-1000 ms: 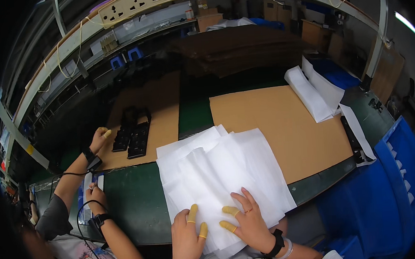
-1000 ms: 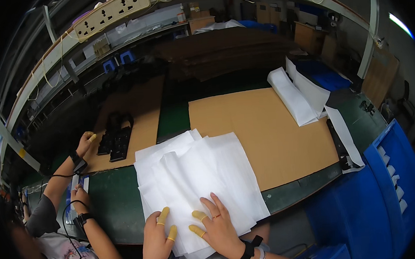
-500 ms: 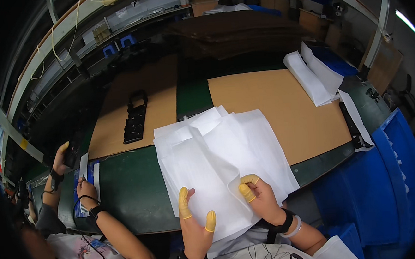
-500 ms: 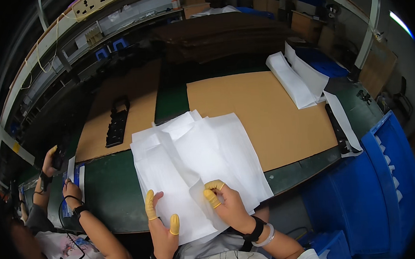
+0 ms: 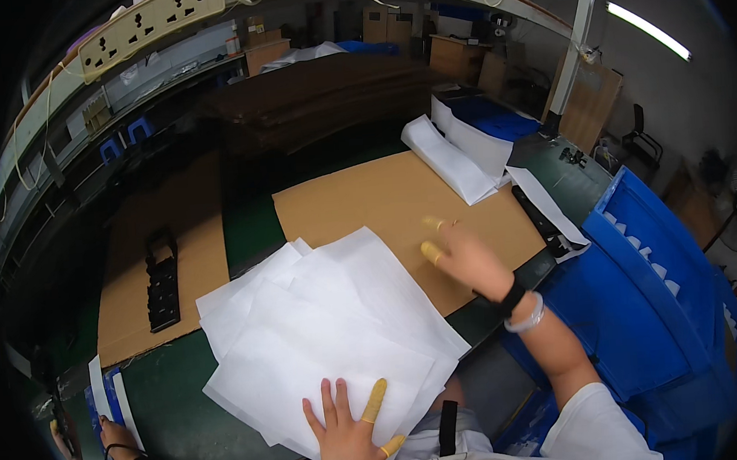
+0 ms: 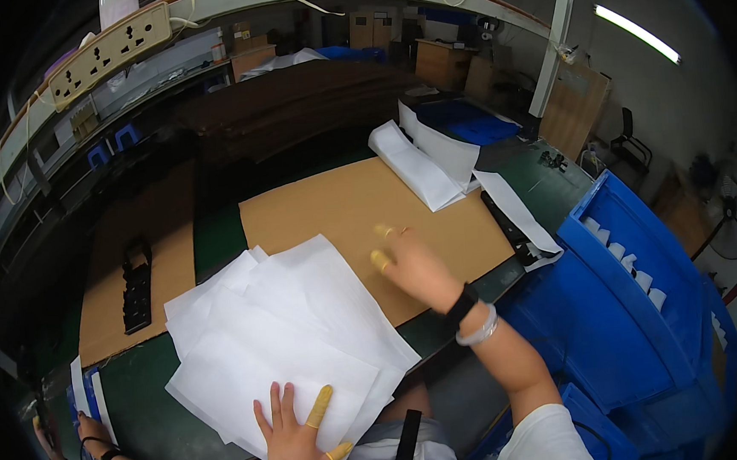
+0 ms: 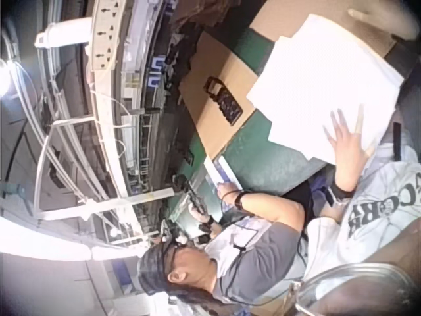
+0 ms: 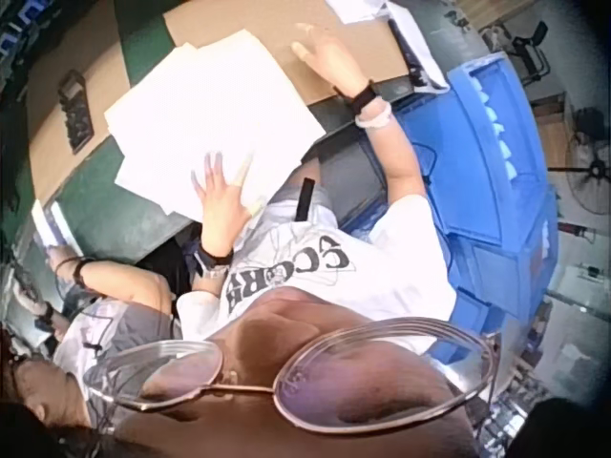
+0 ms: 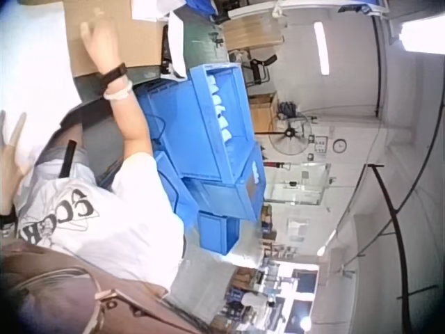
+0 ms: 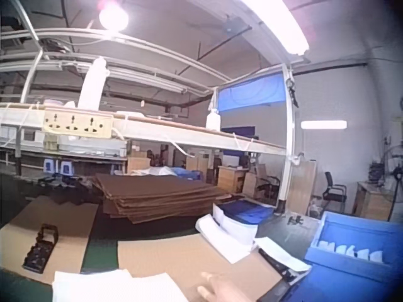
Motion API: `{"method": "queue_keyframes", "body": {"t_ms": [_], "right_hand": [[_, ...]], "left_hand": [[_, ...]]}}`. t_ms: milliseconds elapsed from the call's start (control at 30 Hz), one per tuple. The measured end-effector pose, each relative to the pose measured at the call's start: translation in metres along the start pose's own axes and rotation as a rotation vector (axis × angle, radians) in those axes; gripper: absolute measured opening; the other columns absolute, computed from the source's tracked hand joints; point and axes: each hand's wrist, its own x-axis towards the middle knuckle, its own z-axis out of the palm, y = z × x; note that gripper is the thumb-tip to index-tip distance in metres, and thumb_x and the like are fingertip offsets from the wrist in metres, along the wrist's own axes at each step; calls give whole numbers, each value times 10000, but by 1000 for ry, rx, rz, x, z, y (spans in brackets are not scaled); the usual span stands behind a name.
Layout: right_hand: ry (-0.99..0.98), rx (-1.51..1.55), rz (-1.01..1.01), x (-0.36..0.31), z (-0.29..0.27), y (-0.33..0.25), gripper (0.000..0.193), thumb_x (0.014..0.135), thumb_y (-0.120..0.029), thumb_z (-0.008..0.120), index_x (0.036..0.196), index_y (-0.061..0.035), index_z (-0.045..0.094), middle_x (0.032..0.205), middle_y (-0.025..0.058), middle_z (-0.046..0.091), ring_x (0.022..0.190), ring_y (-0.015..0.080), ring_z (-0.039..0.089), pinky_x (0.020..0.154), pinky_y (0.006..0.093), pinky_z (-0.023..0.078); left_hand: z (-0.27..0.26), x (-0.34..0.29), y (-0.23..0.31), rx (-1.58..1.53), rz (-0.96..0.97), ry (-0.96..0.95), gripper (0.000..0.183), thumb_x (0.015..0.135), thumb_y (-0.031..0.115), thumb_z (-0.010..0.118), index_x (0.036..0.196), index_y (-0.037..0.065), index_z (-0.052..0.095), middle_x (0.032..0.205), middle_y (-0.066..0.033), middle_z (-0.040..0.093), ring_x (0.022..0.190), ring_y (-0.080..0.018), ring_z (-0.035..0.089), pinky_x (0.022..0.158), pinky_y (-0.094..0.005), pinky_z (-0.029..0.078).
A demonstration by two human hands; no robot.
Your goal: Wrapping plastic parts in protective foam sheets and placing them into blue storage bins.
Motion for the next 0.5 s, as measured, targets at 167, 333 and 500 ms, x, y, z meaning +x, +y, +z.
{"method": "queue_keyframes", "body": {"t_ms": [167,333,500], "right_hand": [[200,-376,259,68,13,154,548,765,-320,600,1233,-75,455,1213,213,475,1096,372,455,913,425,391],[-264,-564,298,45,9,122,418,795,-374,533,1153,-160,529,1149,155,544,1047,312,524,805,466,450],[-475,-305,245,34,-17,83,437,773,-389,558,1070,-69,547,996,194,597,982,370,532,829,422,436]], "left_hand": [[-7,-3,9,204,-5,-43,786,589,453,736,1275,209,442,1282,-226,318,1277,-389,208,1003,-613,81],[11,-5,-3,12,22,52,908,534,369,752,1340,258,350,1349,-232,274,1294,-396,177,996,-640,92],[10,-18,-8,-25,2,67,877,549,367,742,1332,251,364,1339,-239,284,1288,-401,185,995,-640,95]]}}
